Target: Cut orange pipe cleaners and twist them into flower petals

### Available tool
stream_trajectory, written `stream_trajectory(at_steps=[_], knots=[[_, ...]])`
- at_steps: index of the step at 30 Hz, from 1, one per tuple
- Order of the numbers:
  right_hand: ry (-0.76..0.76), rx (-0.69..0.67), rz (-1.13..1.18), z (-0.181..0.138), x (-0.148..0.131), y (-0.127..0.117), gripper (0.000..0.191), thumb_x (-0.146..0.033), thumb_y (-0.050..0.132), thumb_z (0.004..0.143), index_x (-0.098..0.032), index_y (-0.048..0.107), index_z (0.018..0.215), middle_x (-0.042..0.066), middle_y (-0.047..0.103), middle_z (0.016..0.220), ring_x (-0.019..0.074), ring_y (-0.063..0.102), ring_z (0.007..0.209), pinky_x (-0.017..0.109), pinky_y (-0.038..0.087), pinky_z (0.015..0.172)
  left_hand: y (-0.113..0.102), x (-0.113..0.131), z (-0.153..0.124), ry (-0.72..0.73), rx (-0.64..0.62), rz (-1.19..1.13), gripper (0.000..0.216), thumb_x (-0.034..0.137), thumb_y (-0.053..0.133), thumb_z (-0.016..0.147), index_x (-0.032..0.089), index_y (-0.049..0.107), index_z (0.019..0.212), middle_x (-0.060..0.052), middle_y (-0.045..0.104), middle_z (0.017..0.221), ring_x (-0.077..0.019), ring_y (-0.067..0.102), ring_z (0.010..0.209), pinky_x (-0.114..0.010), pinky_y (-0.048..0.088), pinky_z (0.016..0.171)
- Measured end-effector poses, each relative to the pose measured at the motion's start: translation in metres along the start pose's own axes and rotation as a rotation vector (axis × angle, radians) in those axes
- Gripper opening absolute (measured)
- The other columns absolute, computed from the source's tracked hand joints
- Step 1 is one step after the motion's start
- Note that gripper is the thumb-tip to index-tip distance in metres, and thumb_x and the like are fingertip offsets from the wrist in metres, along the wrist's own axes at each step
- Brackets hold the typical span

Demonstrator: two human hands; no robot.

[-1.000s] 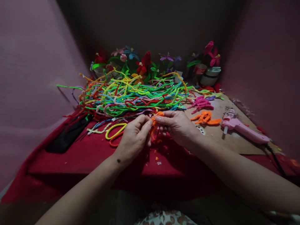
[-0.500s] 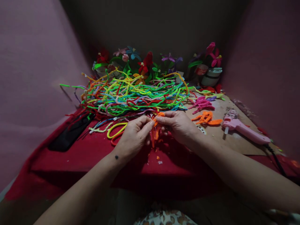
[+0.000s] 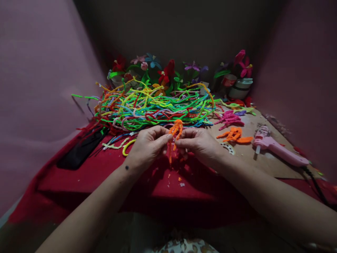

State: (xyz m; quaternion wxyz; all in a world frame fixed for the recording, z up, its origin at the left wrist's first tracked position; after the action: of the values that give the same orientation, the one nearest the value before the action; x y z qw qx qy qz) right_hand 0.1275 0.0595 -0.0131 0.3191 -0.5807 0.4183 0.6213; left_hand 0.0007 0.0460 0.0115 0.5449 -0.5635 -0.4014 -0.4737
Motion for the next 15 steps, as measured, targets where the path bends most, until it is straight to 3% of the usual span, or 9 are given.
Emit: stream_trajectory(at_steps=[6, 11, 15], knots=[[-0.166, 0.077, 0.161, -0.004, -0.012, -0.002, 0.015, -0.027, 0.067, 0.069, -0.015, 0.058, 0.071, -0.002, 0.059, 0.057, 0.0096, 0.052, 0.047, 0.024, 0.044, 0.048, 0.003, 0.003, -0.002, 0.017, 0.016, 0.024, 0.016, 0.027, 0.062, 0.073, 0.012, 0.057, 0.070, 0.004, 0.051, 0.055, -0.0036, 0.041, 0.044, -0.016, 0.032, 0.042], [-0.315, 0.276, -0.128, -0.010, -0.024, -0.012, 0.013, -0.027, 0.064, 0.072, -0.016, 0.058, 0.069, -0.003, 0.054, 0.055, 0.0089, 0.049, 0.050, 0.024, 0.040, 0.051, 0.009, 0.005, -0.006, 0.015, 0.013, 0.047, 0.013, 0.023, 0.063, 0.071, 0.013, 0.057, 0.068, 0.005, 0.051, 0.052, -0.0040, 0.042, 0.041, -0.015, 0.033, 0.040], [-0.380, 0.325, -0.302, -0.013, -0.025, -0.011, 0.009, -0.025, 0.060, 0.075, -0.017, 0.057, 0.070, -0.002, 0.053, 0.063, 0.0092, 0.047, 0.056, 0.024, 0.038, 0.054, 0.010, 0.004, -0.006, 0.033, 0.030, 0.005, 0.013, 0.023, 0.065, 0.069, 0.014, 0.056, 0.070, 0.005, 0.054, 0.054, -0.0053, 0.046, 0.041, -0.017, 0.036, 0.040]])
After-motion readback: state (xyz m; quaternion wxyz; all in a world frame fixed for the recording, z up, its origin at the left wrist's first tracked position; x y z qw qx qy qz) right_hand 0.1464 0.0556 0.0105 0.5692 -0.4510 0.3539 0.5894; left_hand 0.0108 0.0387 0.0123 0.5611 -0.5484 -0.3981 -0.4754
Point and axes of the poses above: each hand's wrist, its own z-axis towards the middle knuckle, its own y-axis out of the palm, x = y × z, the point moved 6 cm from there along z, towards the middle knuckle
